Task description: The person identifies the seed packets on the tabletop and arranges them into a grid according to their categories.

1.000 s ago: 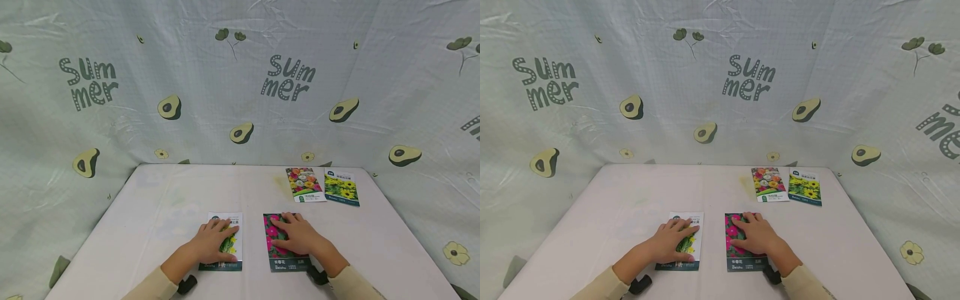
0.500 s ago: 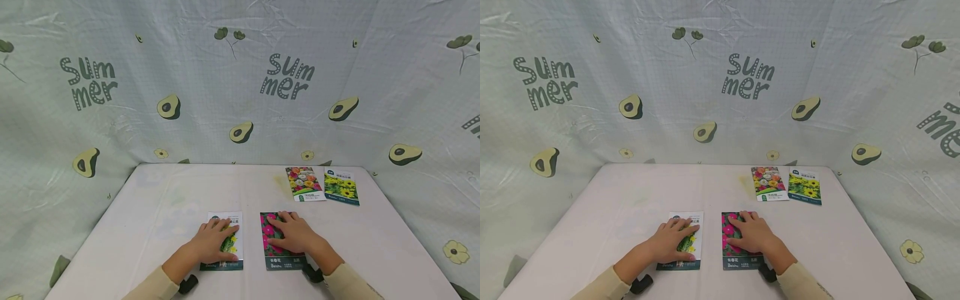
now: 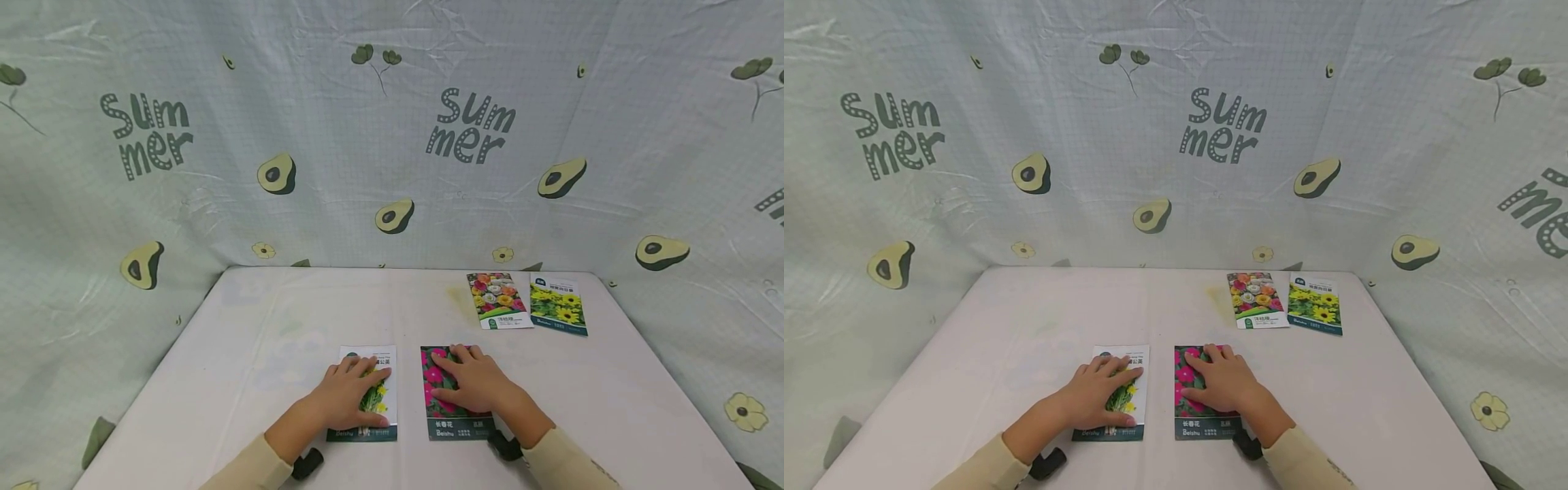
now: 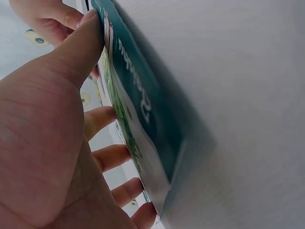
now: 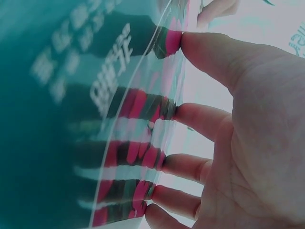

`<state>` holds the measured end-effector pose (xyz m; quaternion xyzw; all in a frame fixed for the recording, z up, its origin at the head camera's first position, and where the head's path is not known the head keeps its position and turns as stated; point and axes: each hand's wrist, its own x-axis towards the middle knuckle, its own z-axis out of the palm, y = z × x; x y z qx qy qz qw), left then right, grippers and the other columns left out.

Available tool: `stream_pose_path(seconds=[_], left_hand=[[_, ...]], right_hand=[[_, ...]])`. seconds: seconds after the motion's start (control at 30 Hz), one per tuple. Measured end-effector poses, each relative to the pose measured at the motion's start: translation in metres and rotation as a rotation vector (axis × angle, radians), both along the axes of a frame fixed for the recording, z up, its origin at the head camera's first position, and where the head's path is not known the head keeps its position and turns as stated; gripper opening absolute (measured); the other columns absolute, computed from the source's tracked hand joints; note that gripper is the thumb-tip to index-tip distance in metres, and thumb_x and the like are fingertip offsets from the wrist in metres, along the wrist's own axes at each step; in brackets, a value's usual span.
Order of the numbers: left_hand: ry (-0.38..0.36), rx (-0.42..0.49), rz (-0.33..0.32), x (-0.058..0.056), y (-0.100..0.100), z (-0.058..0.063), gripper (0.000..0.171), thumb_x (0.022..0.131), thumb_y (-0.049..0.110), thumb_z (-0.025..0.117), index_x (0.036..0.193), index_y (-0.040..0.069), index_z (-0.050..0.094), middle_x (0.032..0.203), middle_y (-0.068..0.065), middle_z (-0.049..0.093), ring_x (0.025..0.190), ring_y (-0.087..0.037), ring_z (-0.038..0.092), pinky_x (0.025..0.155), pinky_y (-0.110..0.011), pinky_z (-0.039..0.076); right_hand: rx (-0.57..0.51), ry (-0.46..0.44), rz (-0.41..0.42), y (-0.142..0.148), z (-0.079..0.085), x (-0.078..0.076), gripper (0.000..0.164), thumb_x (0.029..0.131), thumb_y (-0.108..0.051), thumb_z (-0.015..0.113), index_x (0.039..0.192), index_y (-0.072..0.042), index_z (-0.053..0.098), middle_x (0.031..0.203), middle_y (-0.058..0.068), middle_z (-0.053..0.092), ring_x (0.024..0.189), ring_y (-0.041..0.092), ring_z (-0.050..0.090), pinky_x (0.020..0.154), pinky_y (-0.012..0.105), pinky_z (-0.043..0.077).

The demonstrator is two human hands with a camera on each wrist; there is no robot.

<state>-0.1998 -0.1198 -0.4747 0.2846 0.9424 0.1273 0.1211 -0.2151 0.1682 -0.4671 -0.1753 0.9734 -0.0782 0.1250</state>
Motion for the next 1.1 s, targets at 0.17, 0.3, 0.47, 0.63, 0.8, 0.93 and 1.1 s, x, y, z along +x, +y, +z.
stream_pose_path(seconds=[0.17,0.3,0.47,0.63,0.8,0.93,1.1], left_hand=[[-0.010,-0.001,0.006,0.0005,0.0001,0.0024,0.086,0.085,0.068,0.070,0.156,0.026,0.044,0.163,-0.010,0.037,0.147,-0.043,0.033,0.109,-0.065,0.034],[-0.006,-0.008,0.007,0.0013,-0.0001,0.0054,0.086,0.085,0.068,0.070,0.156,0.026,0.044,0.163,-0.010,0.037,0.147,-0.043,0.034,0.109,-0.065,0.034],[-0.008,-0.010,0.004,0.0010,-0.0007,0.0058,0.086,0.085,0.067,0.070,0.156,0.026,0.044,0.163,-0.010,0.037,0.146,-0.043,0.034,0.109,-0.065,0.034],[-0.003,-0.006,0.003,-0.0006,-0.0009,0.0033,0.086,0.085,0.068,0.070,0.156,0.026,0.044,0.163,-0.010,0.037,0.147,-0.043,0.034,0.109,-0.065,0.034],[0.000,0.001,0.003,-0.0019,-0.0009,0.0028,0.086,0.085,0.067,0.071,0.156,0.026,0.045,0.163,-0.010,0.037,0.146,-0.044,0.034,0.109,-0.065,0.035],[-0.003,0.002,0.004,-0.0023,-0.0008,0.0037,0.086,0.085,0.068,0.071,0.155,0.026,0.045,0.162,-0.010,0.038,0.145,-0.043,0.035,0.108,-0.065,0.035],[-0.008,0.002,0.005,-0.0026,-0.0011,0.0030,0.086,0.084,0.068,0.072,0.155,0.026,0.046,0.162,-0.009,0.038,0.145,-0.042,0.035,0.108,-0.064,0.036]], right_hand=[[0.006,0.002,0.003,-0.0027,-0.0008,-0.0010,0.073,0.090,-0.067,0.065,0.152,-0.032,0.051,0.156,0.013,0.045,0.137,0.040,0.043,0.110,0.059,0.043],[0.008,0.002,0.000,-0.0045,-0.0007,-0.0013,0.073,0.089,-0.067,0.066,0.152,-0.032,0.051,0.156,0.012,0.045,0.138,0.040,0.042,0.111,0.060,0.042],[0.004,0.006,0.001,-0.0064,-0.0001,-0.0010,0.073,0.089,-0.066,0.067,0.152,-0.032,0.051,0.155,0.013,0.045,0.138,0.040,0.042,0.110,0.060,0.042],[-0.003,0.011,-0.004,-0.0068,0.0008,-0.0010,0.073,0.088,-0.065,0.068,0.151,-0.031,0.052,0.154,0.013,0.046,0.137,0.038,0.043,0.110,0.059,0.043],[-0.022,0.031,-0.019,-0.0074,0.0010,-0.0019,0.072,0.087,-0.065,0.071,0.148,-0.031,0.056,0.150,0.012,0.049,0.132,0.036,0.046,0.107,0.057,0.046],[-0.024,0.048,-0.030,-0.0088,0.0010,-0.0020,0.070,0.085,-0.065,0.072,0.146,-0.033,0.058,0.148,0.011,0.050,0.130,0.034,0.048,0.105,0.056,0.048],[-0.024,0.064,-0.031,-0.0097,0.0003,-0.0013,0.069,0.085,-0.066,0.072,0.145,-0.033,0.060,0.148,0.010,0.052,0.131,0.034,0.050,0.106,0.055,0.049]])
